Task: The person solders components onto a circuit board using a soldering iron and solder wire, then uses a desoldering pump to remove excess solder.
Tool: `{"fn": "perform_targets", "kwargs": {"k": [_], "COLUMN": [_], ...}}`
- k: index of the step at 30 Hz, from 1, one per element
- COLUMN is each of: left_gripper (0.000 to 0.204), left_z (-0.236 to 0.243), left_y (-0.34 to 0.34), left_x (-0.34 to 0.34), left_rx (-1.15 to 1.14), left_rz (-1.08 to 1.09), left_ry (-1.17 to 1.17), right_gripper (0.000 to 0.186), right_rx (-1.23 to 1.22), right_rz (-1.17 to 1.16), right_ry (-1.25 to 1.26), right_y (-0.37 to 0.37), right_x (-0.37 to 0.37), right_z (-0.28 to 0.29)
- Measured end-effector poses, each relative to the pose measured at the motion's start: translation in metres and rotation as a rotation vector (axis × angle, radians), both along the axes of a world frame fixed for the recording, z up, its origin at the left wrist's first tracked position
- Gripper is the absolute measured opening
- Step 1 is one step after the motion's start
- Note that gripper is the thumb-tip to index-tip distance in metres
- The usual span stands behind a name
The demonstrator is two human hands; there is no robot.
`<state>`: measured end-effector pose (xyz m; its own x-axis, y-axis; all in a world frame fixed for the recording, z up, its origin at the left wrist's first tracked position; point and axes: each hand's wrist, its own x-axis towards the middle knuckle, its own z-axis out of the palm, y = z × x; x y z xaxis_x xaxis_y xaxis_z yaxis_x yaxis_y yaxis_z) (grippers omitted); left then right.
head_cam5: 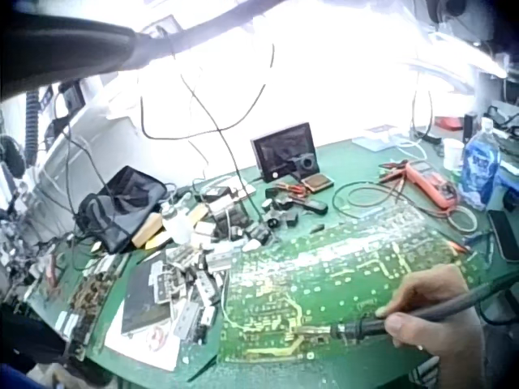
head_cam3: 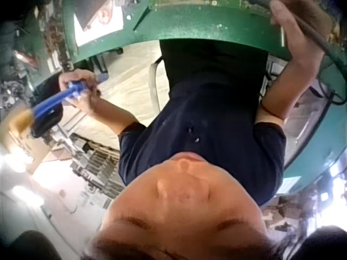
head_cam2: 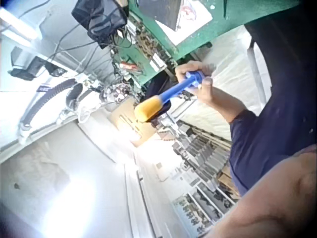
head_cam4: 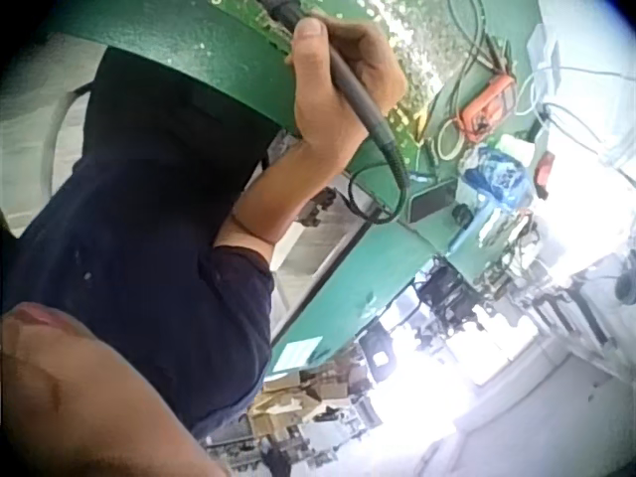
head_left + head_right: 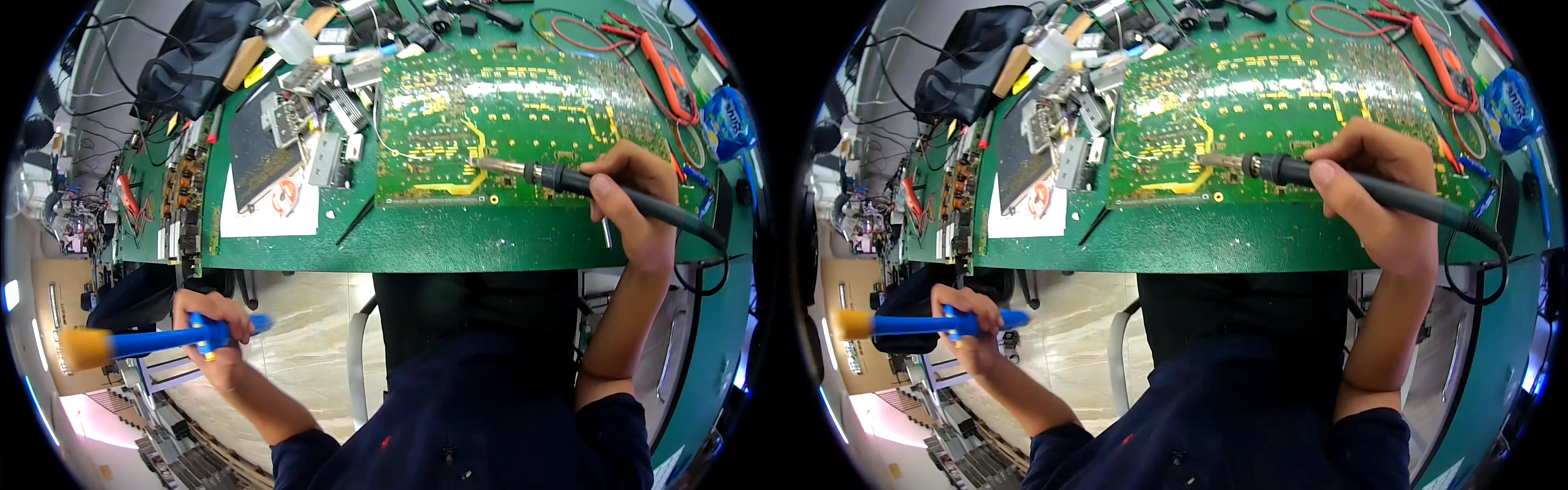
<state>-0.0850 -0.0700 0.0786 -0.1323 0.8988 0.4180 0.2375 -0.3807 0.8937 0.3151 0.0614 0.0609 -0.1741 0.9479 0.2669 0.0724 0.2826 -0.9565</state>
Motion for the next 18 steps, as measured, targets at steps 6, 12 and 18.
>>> {"fn": "perform_targets", "kwargs": {"k": [6, 12, 18], "left_gripper": [0.042, 0.026, 0.014], "left_z": [-0.015, -0.125, -0.194], "left_y": [-0.035, -0.005, 0.013], "left_x": [-0.052, -0.037, -0.024], "left_rx": [-1.080, -0.922, -0.594], "left_rz": [-0.175, -0.189, -0.115], "left_ry": [1.095, 1.646, 1.790], "right_gripper": [0.010, 0.014, 0.017], "right_rx": [0.043, 0.039, 0.064], "right_rz": [0.013, -0.055, -0.058], "right_ry": [-0.011, -0.065, -0.139], "right_y": [-0.001, -0.003, -0.002], "right_x": [-0.003, -0.002, 0.001], "right_z": [-0.002, -0.001, -0.002]}}
